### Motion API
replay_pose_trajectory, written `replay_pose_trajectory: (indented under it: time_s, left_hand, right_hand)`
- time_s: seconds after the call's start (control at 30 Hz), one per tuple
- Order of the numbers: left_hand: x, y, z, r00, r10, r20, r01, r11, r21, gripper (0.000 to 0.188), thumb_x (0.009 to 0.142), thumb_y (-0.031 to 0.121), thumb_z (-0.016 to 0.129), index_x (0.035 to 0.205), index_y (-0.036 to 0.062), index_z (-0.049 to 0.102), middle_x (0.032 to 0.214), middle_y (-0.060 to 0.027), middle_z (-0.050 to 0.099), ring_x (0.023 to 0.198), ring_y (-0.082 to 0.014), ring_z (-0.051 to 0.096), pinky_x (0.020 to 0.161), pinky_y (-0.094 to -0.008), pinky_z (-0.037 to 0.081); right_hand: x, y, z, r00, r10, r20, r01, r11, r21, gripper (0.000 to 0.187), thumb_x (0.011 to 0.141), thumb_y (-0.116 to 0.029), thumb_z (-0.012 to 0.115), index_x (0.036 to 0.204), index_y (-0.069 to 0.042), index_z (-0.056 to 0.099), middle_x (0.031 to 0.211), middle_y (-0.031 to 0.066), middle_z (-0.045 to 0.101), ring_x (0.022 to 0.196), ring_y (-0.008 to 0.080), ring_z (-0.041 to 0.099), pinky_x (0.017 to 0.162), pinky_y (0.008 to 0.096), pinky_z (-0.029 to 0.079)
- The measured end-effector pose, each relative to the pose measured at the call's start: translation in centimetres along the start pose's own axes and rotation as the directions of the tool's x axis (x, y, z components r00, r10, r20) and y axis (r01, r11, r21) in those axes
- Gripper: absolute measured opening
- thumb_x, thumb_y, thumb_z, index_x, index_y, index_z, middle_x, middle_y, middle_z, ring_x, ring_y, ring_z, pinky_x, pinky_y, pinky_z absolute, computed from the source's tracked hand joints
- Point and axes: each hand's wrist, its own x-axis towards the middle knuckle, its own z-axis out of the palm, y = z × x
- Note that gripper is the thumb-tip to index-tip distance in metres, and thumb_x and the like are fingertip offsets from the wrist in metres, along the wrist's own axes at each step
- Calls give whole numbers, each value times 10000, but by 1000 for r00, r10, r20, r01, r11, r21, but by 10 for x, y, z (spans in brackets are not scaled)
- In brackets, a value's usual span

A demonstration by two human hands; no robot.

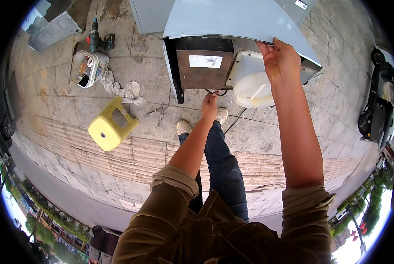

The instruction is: The person assembles a kitchen appliance, likely a range hood, on a tiled floor. They use a cordless drill to secure screws into the metal casing and attach a filter grille to the front of the unit.

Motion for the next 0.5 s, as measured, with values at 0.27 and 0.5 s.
replay_pose_trajectory:
  time_s: [0.27, 0.5]
  left_hand:
    - [-29, 60, 27, 958, -5, 285, 181, 784, -594, 285, 951, 366, 444, 818, 116, 483, 748, -19, 537, 665, -180, 499, 844, -394, 433]
    - [-58, 60, 13, 947, -18, 319, 145, 913, -381, 212, 921, 322, 533, 843, 125, 511, 741, 22, 498, 704, -135, 517, 777, -339, 428]
  right_hand:
    - [59, -13, 8, 996, 26, 91, -18, 996, -84, 224, 868, -10, 405, 1070, 84, 414, 979, 229, 525, 880, 373, 583, 797, 474, 539]
    - [99, -31, 34, 975, 64, 211, -1, 959, -284, 278, 839, -4, 377, 1092, 95, 440, 1021, 268, 570, 952, 364, 604, 821, 459, 530]
